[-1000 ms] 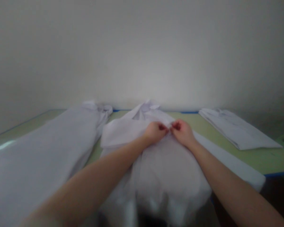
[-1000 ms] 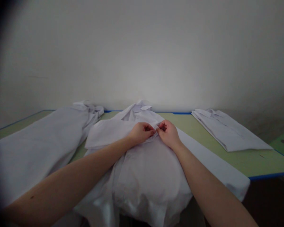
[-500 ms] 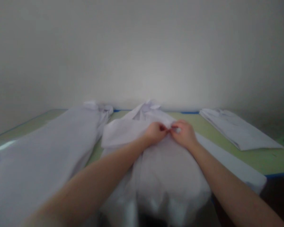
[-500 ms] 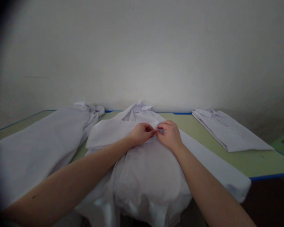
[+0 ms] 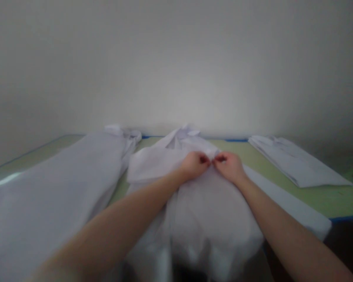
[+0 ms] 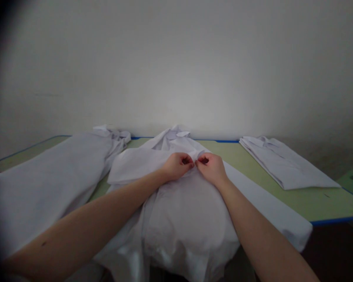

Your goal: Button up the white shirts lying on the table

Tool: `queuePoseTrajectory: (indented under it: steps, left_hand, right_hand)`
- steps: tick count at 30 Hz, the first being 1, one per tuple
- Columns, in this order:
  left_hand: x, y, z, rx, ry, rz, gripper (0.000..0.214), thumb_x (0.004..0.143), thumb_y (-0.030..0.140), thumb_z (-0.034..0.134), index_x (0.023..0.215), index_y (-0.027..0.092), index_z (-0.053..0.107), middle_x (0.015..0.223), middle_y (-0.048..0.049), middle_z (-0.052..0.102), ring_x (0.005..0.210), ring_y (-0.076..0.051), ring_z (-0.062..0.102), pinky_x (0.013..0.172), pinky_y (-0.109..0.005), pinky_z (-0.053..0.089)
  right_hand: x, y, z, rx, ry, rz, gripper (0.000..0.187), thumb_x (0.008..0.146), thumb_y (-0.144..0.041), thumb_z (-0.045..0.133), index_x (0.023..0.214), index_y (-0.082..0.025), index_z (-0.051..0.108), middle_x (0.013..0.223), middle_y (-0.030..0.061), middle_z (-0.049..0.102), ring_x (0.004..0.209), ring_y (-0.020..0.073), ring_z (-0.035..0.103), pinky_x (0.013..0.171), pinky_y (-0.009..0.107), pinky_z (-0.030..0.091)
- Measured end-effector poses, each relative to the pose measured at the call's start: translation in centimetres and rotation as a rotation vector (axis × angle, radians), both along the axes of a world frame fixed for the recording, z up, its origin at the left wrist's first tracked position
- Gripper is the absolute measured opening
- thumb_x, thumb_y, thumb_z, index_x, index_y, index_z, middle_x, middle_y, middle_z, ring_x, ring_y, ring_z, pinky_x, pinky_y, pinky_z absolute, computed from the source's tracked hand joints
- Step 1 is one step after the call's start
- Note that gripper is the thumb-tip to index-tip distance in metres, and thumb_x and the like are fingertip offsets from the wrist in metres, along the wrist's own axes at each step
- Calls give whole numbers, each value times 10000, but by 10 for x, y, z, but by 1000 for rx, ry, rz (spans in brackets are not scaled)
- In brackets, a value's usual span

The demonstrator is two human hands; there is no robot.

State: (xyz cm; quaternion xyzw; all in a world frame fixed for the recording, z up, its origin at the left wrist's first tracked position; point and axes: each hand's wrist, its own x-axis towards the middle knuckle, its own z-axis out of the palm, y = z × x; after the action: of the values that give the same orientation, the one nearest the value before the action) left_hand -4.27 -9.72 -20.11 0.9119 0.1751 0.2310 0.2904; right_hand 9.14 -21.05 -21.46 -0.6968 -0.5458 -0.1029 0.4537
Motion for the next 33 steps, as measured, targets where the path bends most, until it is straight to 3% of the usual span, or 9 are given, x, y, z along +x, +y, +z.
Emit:
queuePoseTrajectory:
  steps: [10,14,16,20,23,25,29,31,33]
  left_hand:
    - [7,19,-14,-204,40,-48,262,752,373,545,751,137,661,626,-22,623,547,-105,528,516,-215,382]
    - [4,12,-10,-134,65,-37,256,728,384,581,737,143,666,656,-31,643,583,-120,547,537,-223,389]
    - [2,8,-4,-84,94,-57,227,716,357,597,749,147,677,695,-35,659,629,-132,567,571,-226,404]
    - [-3,13,14,13,176,-132,182,703,229,575,818,158,698,769,-42,684,703,-148,592,652,-232,427]
    - [-11,27,27,96,212,-69,207,674,159,562,829,158,700,812,-60,691,729,-157,597,685,-238,429]
    - [-19,35,32,140,248,-27,176,669,196,593,805,159,699,803,-66,688,726,-165,595,694,-247,426]
    - [-36,35,35,188,364,-40,338,602,378,707,861,161,695,843,-74,680,771,-194,606,735,-266,427]
    - [-42,25,35,211,360,-57,581,527,413,766,1036,158,655,987,-98,665,886,-222,608,797,-271,426]
    - [-43,10,36,244,269,-31,845,497,453,788,1240,150,526,1157,-135,605,1016,-249,581,869,-282,413]
  right_hand:
    - [10,3,-2,-132,126,131,153,682,-310,650,714,-161,671,665,20,655,583,123,569,557,228,433]
    - [10,4,-3,-109,122,151,140,664,-294,644,703,-160,643,656,9,633,593,123,557,577,230,432]
    - [12,6,-5,-37,137,96,182,688,-341,631,717,-161,626,686,19,631,628,135,562,603,243,439]
    - [25,12,-12,129,180,-208,396,710,-502,605,899,-154,619,890,91,645,791,191,592,695,291,457]
    - [36,18,-18,3,262,-256,629,713,-594,575,1129,-123,557,912,133,652,754,212,616,657,305,459]
    - [39,22,-18,-119,269,-250,678,694,-615,586,1145,-110,559,863,140,661,717,226,623,627,305,452]
    - [33,30,-5,-241,177,-211,375,650,-474,660,817,-138,674,683,98,653,607,203,596,553,266,410]
    - [24,33,8,-268,121,-143,200,644,-346,643,663,-148,671,561,53,609,525,161,558,500,230,363]
    - [12,36,25,-271,80,-94,145,639,-276,603,617,-152,674,517,28,583,487,127,526,468,207,315]
